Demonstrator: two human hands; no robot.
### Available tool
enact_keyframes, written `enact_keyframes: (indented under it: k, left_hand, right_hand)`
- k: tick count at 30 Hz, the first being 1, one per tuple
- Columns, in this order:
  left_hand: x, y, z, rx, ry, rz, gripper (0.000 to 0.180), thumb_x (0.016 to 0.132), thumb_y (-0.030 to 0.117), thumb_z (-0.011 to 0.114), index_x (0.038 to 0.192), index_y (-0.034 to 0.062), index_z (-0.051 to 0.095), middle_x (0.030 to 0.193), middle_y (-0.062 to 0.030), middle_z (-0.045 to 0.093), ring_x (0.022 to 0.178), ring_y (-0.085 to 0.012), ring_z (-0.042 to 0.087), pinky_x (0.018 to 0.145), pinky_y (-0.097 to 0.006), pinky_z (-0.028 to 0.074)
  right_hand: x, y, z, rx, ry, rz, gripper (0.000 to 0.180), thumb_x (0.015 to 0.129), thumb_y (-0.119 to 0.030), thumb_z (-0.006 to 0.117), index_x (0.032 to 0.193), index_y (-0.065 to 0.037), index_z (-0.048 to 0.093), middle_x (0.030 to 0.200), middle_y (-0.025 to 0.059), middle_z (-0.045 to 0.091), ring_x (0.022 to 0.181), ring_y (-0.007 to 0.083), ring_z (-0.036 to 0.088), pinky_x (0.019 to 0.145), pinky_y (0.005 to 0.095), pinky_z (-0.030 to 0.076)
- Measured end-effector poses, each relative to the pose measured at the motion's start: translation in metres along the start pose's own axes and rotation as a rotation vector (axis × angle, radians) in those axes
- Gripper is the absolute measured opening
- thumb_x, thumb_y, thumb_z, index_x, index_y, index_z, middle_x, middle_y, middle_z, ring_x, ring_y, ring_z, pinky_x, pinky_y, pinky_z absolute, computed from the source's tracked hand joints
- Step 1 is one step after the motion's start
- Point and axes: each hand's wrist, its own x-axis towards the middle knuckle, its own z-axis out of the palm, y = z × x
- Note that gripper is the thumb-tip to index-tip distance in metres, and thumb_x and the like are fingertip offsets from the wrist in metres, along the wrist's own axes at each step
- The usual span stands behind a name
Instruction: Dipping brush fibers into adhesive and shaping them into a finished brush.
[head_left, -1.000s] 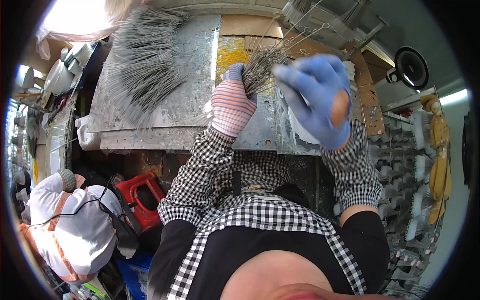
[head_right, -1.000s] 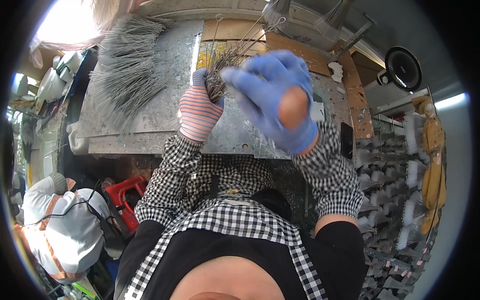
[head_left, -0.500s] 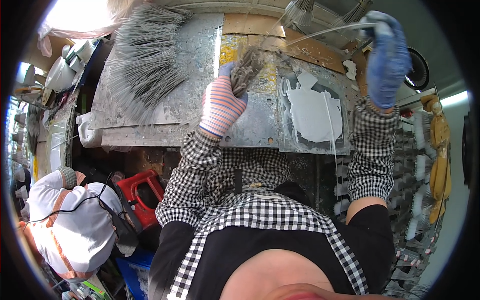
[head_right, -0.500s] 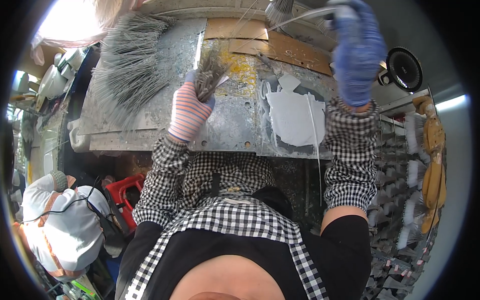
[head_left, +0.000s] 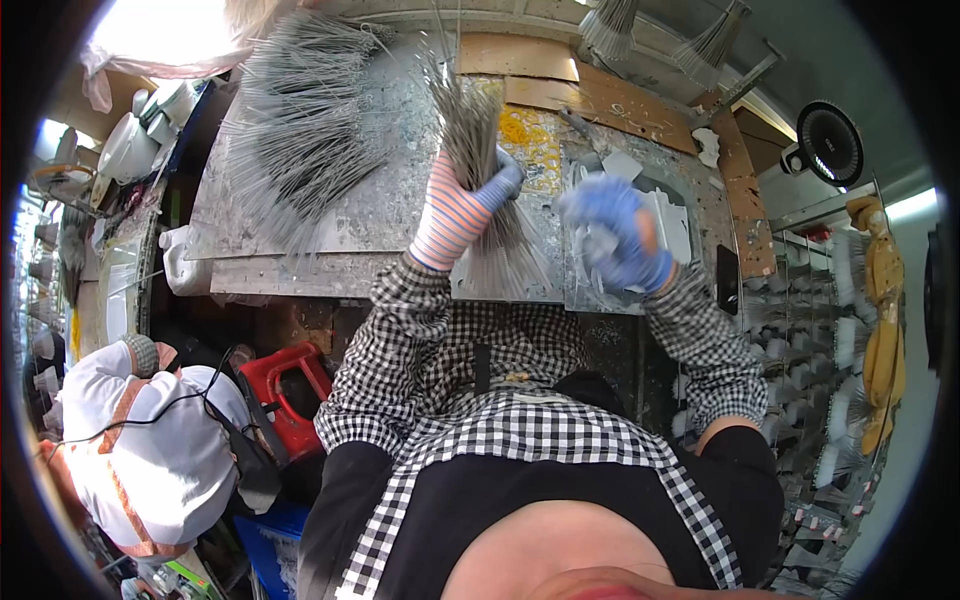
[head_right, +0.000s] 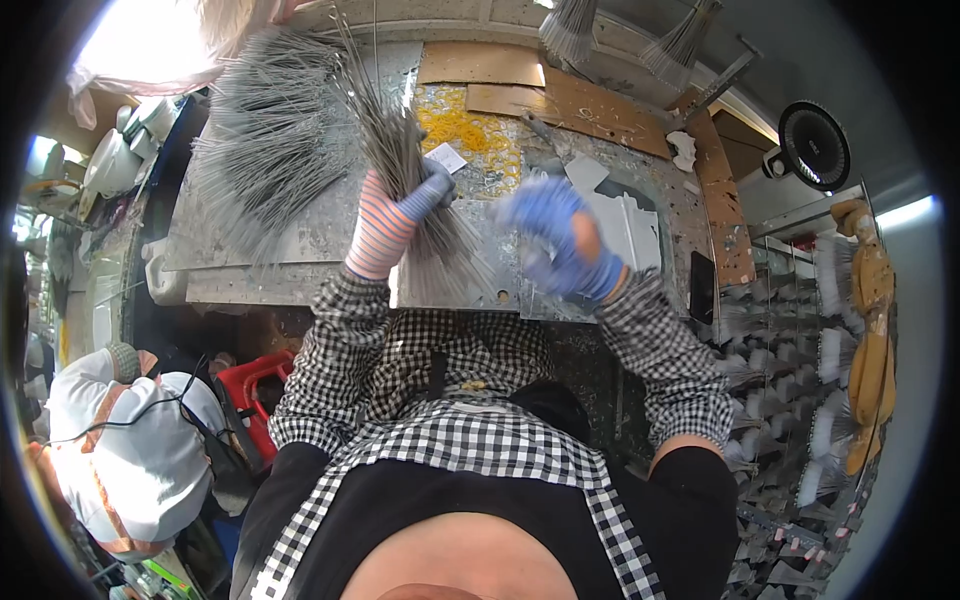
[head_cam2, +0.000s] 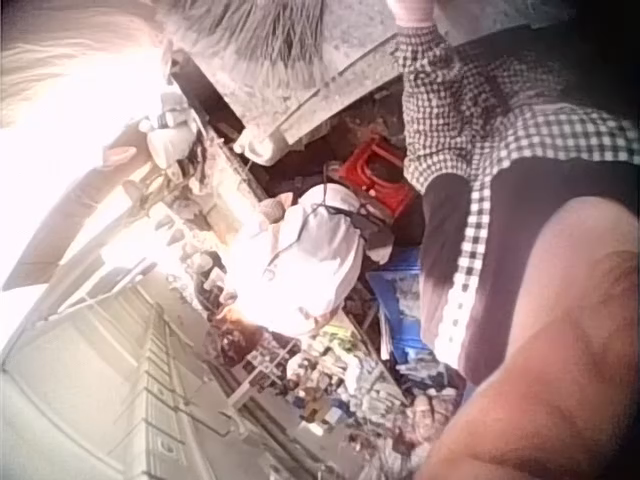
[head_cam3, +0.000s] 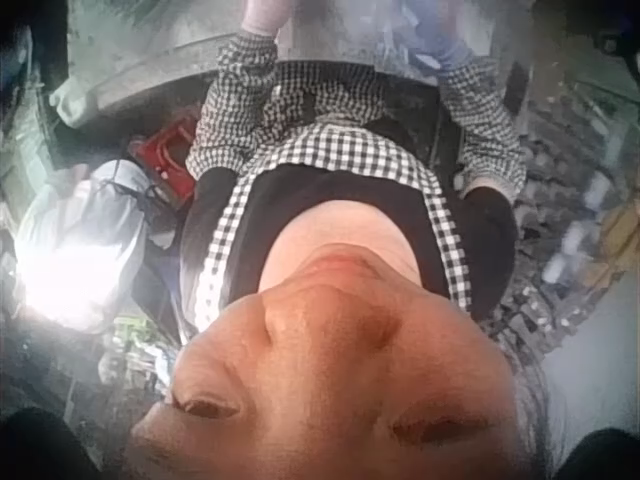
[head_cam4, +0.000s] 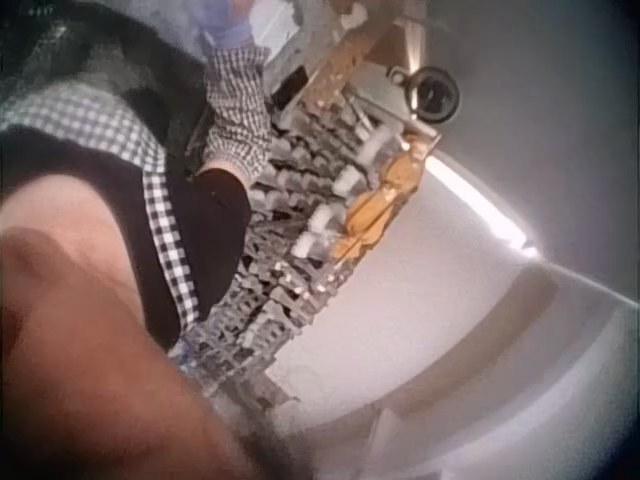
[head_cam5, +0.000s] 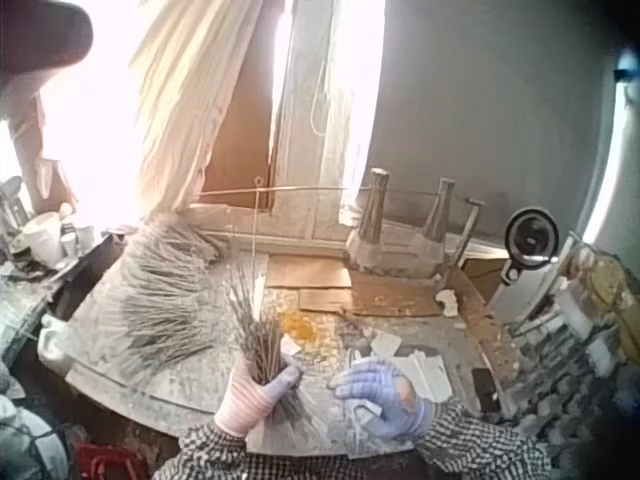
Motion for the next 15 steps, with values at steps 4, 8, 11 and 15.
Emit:
enact_keyframes:
  k: [4, 8, 11, 15]
  left_hand:
    - [-0.007, -0.032, 0.017, 0.368, -0.064, 0.140, 0.040, 0.089, 0.003, 0.074, 0.127, 0.0033, 0.059, 0.104, -0.0039, 0.071, 0.093, -0.0142, 0.070, 0.085, -0.030, 0.057]
    - [-0.010, -0.044, 0.022, 0.635, -0.112, 0.429, 0.057, 0.081, 0.006, 0.078, 0.133, -0.0014, 0.055, 0.116, -0.0125, 0.072, 0.105, -0.0205, 0.071, 0.090, -0.034, 0.058]
    - [-0.006, -0.042, 0.018, 0.213, -0.065, 0.082, 0.052, 0.082, 0.008, 0.079, 0.129, -0.0024, 0.057, 0.115, -0.0131, 0.072, 0.103, -0.0203, 0.072, 0.088, -0.033, 0.058]
    - [-0.003, -0.041, 0.015, 0.511, -0.047, 0.101, 0.039, 0.083, 0.010, 0.079, 0.117, -0.0010, 0.065, 0.107, -0.0132, 0.076, 0.098, -0.0211, 0.074, 0.085, -0.033, 0.060]
  right_hand:
    - [0.063, 0.012, -0.034, 0.689, 0.424, 0.411, 0.042, 0.100, -0.031, 0.063, 0.129, 0.000, 0.061, 0.119, 0.0094, 0.072, 0.118, 0.0232, 0.066, 0.104, 0.0365, 0.051]
    - [0.107, -0.007, -0.038, 0.825, 0.161, 0.415, 0.039, 0.106, -0.030, 0.057, 0.134, -0.002, 0.060, 0.123, 0.0104, 0.070, 0.113, 0.0170, 0.066, 0.100, 0.0311, 0.052]
    - [0.116, -0.022, -0.004, 0.668, 0.033, 0.295, 0.041, 0.111, -0.031, 0.045, 0.137, -0.002, 0.057, 0.130, 0.0138, 0.068, 0.124, 0.0252, 0.064, 0.110, 0.0390, 0.048]
    - [0.116, -0.027, -0.006, 0.750, 0.094, 0.307, 0.033, 0.110, -0.022, 0.049, 0.135, -0.004, 0.059, 0.125, 0.0114, 0.070, 0.122, 0.0222, 0.065, 0.106, 0.0373, 0.051]
